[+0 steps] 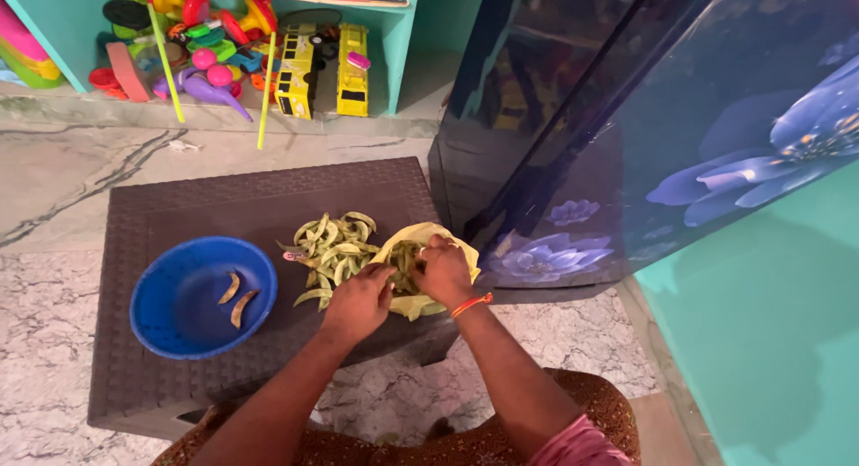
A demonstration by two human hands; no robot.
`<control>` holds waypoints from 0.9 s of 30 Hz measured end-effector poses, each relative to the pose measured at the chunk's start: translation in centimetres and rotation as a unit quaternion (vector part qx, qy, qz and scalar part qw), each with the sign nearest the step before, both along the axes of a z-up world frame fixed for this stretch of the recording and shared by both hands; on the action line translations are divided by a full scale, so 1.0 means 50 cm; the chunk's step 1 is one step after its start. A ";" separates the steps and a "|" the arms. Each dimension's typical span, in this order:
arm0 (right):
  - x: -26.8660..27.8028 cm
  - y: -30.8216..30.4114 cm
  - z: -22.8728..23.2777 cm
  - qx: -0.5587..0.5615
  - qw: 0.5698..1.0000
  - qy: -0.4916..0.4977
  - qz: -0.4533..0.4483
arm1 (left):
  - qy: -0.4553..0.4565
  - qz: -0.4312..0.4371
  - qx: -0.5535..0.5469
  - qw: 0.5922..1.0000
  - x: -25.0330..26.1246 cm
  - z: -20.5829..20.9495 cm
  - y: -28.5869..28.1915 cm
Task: The person opens a refrigerator, retrieves a yellow plastic bag containing green vegetables, and places it on a small table. They then untie the bag and sort the vegetables by hand, separating some pieces into a blue bowl while leaving the rest on the table.
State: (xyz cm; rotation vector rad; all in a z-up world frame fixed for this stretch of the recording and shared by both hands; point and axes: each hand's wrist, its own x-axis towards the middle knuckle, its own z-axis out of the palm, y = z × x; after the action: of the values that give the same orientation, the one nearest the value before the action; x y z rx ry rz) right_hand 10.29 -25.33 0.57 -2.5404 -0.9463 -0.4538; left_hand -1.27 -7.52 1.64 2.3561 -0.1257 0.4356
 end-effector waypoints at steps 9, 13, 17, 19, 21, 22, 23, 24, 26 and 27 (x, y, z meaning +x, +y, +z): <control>-0.010 -0.045 0.062 0.405 0.785 0.465 0.061 | -0.004 0.013 -0.183 0.983 -0.003 0.029 0.021; -0.021 -0.040 0.094 0.485 0.583 0.643 0.108 | -0.005 -0.039 -0.392 0.919 -0.004 0.053 0.023; -0.046 -0.016 0.095 0.482 0.551 0.664 0.150 | -0.026 -0.049 -0.389 0.920 -0.017 0.077 0.011; -0.057 0.007 0.086 0.467 0.578 0.662 0.097 | -0.077 -0.043 -0.349 0.933 -0.024 0.084 0.007; -0.062 0.026 0.076 0.451 0.610 0.648 0.068 | -0.061 0.008 -0.331 0.942 -0.022 0.088 0.010; -0.060 0.034 0.071 0.443 0.629 0.636 0.066 | -0.053 0.033 -0.322 0.945 -0.020 0.088 0.014; -0.057 0.038 0.065 0.434 0.648 0.623 0.063 | -0.054 0.048 -0.322 0.944 -0.019 0.088 0.022; -0.051 0.038 0.059 0.414 0.699 0.580 0.062 | -0.055 0.065 -0.321 0.943 -0.018 0.087 0.037; -0.032 0.030 0.049 0.367 0.791 0.486 0.059 | -0.099 0.106 -0.284 0.948 -0.020 0.086 0.080; -0.023 0.021 0.045 0.332 0.845 0.418 0.024 | -0.141 0.130 -0.246 0.950 -0.027 0.085 0.114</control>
State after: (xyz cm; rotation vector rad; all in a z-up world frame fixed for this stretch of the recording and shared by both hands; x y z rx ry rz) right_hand 9.12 -24.26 2.83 -1.7552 -0.3974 0.3094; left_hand -2.62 -1.83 5.89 1.8125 0.1513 0.8286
